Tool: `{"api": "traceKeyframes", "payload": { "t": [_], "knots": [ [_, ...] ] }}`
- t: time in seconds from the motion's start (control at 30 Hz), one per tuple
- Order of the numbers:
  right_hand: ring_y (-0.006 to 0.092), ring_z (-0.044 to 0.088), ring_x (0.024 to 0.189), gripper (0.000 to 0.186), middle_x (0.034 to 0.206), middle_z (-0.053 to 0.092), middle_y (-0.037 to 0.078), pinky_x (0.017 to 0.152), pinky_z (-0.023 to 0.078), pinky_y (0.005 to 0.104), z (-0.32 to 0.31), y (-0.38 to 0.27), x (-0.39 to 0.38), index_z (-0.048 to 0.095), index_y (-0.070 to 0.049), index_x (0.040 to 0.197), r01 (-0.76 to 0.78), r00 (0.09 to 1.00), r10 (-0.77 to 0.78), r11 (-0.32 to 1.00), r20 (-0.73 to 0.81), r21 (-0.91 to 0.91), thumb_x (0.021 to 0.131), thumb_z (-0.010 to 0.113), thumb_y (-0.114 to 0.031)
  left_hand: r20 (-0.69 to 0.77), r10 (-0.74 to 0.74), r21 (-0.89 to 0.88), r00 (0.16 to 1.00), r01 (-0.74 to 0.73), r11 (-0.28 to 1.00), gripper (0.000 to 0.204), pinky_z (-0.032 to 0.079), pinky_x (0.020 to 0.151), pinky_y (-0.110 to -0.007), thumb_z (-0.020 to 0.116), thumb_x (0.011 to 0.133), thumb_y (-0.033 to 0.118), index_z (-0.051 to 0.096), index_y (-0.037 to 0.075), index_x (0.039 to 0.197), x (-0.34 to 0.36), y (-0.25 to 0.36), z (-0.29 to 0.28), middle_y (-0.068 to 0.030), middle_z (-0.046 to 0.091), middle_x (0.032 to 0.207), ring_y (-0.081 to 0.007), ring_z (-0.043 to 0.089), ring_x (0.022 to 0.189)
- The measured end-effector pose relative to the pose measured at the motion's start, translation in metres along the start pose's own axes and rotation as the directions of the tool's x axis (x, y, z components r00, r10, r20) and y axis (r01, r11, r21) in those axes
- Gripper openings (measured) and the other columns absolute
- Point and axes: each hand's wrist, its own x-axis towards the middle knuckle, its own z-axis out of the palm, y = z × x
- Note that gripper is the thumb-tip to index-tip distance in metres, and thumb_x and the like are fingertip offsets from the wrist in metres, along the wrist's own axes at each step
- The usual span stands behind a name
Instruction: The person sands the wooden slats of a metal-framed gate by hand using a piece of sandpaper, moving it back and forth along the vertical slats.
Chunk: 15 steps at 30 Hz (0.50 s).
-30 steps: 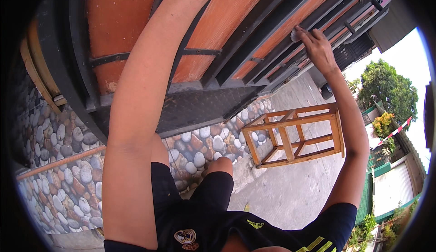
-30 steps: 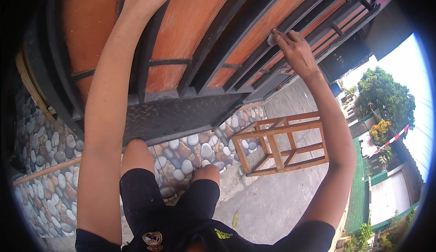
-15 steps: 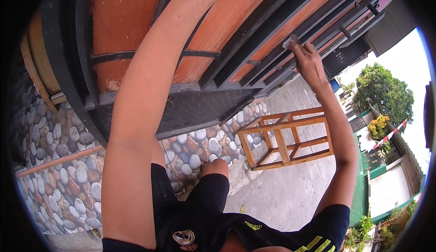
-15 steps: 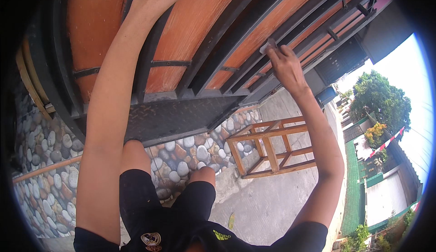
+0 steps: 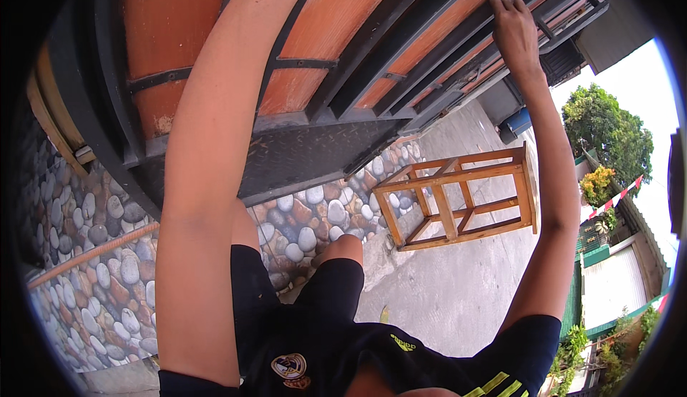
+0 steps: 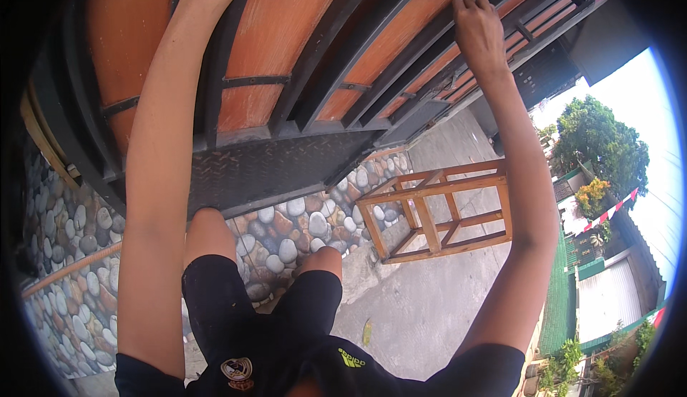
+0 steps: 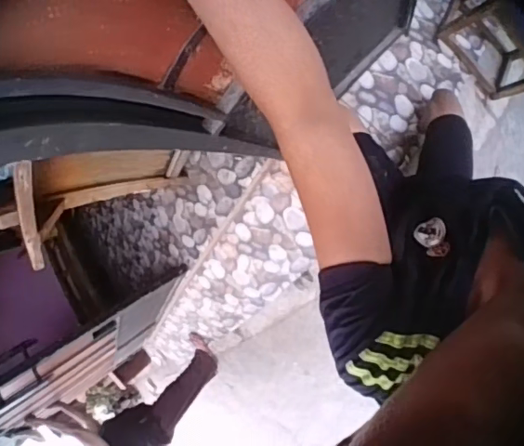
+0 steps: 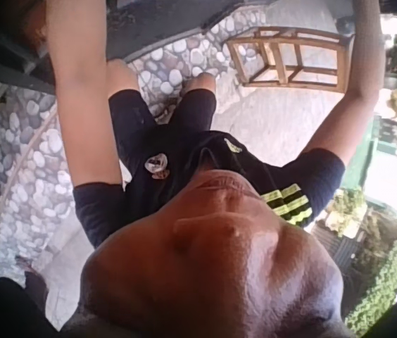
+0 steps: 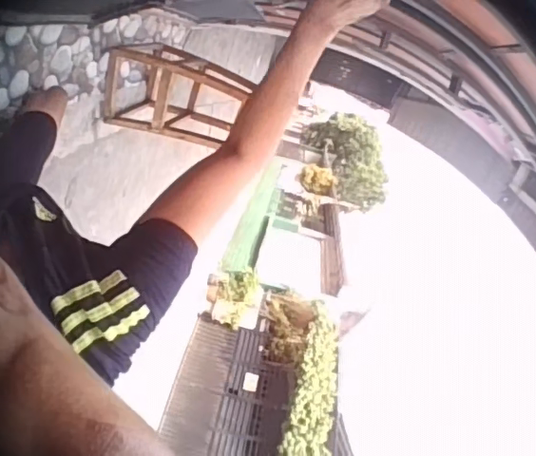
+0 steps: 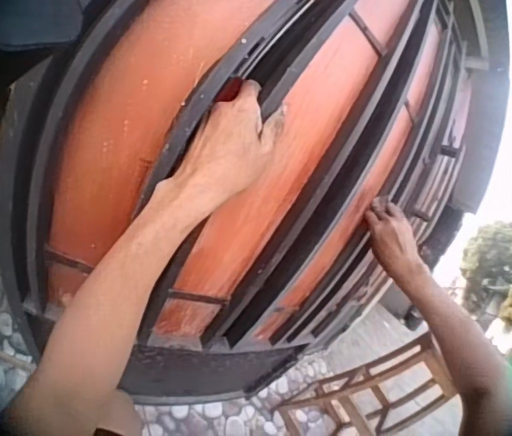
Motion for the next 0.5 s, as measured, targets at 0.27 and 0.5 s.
{"api": "traceKeyframes", "payload": {
  "t": [0.27, 0.5],
  "knots": [
    [0.0268, 0.057, 0.101, 0.036, 0.124, 0.055, 0.022, 0.089, 0.048, 0.0361, 0.02, -0.23, -0.175, 0.059, 0.011, 0.106, 0.127, 0.902, -0.308, 0.859, 0.302, 0.495, 0.073, 0.054, -0.004, 0.071, -0.07, -0.074, 0.995, 0.076, 0.994, 0.035, 0.051, 0.07, -0.05, 0.056, 0.089, 0.023, 0.049, -0.01, 0.101, -0.003, 0.002, 0.003, -0.0352, 0.06, 0.075, -0.0464, 0.063, 0.078],
    [0.0263, 0.056, 0.089, 0.048, 0.122, 0.059, 0.01, 0.082, 0.048, 0.0354, -0.005, -0.158, -0.116, 0.061, -0.003, 0.115, -0.124, 0.984, 0.037, 0.847, 0.175, 0.516, 0.067, 0.06, 0.006, -0.002, -0.02, -0.019, 1.0, 0.02, 1.0, 0.034, 0.052, 0.068, -0.05, 0.057, 0.088, 0.022, 0.051, -0.01, 0.098, 0.002, 0.002, -0.003, -0.0342, 0.06, 0.073, -0.0459, 0.063, 0.074]
  ]
}}
